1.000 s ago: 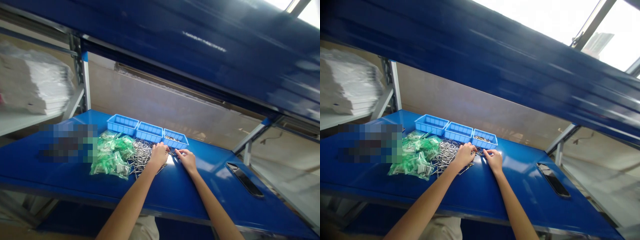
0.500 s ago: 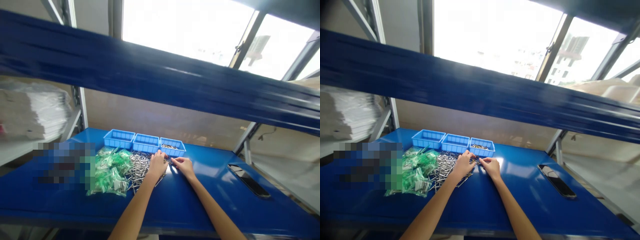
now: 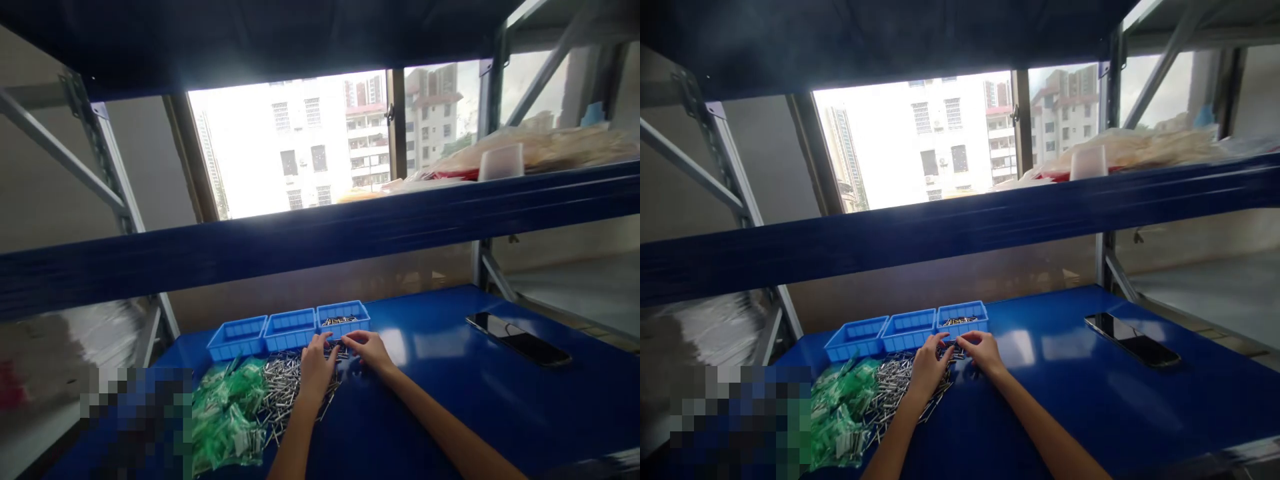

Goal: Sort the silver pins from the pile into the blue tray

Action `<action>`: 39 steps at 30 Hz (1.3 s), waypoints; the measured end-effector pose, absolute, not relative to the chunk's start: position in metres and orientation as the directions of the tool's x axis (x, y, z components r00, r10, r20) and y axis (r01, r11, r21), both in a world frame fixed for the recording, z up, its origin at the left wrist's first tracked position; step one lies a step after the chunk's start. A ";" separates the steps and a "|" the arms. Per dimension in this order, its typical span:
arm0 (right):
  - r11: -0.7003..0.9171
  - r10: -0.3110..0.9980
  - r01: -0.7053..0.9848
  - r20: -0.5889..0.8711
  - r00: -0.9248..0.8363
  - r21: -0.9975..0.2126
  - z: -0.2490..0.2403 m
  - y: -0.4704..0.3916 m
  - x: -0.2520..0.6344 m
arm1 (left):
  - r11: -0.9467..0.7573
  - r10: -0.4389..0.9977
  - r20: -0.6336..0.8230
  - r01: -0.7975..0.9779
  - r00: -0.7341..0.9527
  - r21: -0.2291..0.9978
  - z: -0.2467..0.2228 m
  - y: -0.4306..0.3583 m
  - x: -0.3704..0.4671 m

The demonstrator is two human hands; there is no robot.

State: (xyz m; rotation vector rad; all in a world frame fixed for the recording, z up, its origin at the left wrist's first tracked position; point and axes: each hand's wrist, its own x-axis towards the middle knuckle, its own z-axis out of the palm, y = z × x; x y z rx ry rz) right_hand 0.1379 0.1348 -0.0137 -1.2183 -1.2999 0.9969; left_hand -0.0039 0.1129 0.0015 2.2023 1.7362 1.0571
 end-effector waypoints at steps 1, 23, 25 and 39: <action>0.133 0.989 0.091 0.138 0.055 -0.987 -0.013 0.135 0.137 | -0.336 0.887 0.454 0.783 0.078 0.523 0.001 0.114 -0.005; 0.328 0.937 0.044 0.331 0.108 -0.944 -0.004 0.135 0.131 | -0.373 0.848 0.521 0.806 0.095 0.460 0.010 0.112 -0.001; 0.391 0.918 0.070 0.394 0.049 -0.918 -0.002 0.132 0.129 | -0.373 0.865 0.481 0.823 0.141 0.429 0.007 0.112 0.002; 0.285 0.944 0.018 0.284 0.170 -0.958 0.003 0.135 0.136 | -0.415 0.845 0.532 0.688 0.050 0.596 0.012 0.113 0.011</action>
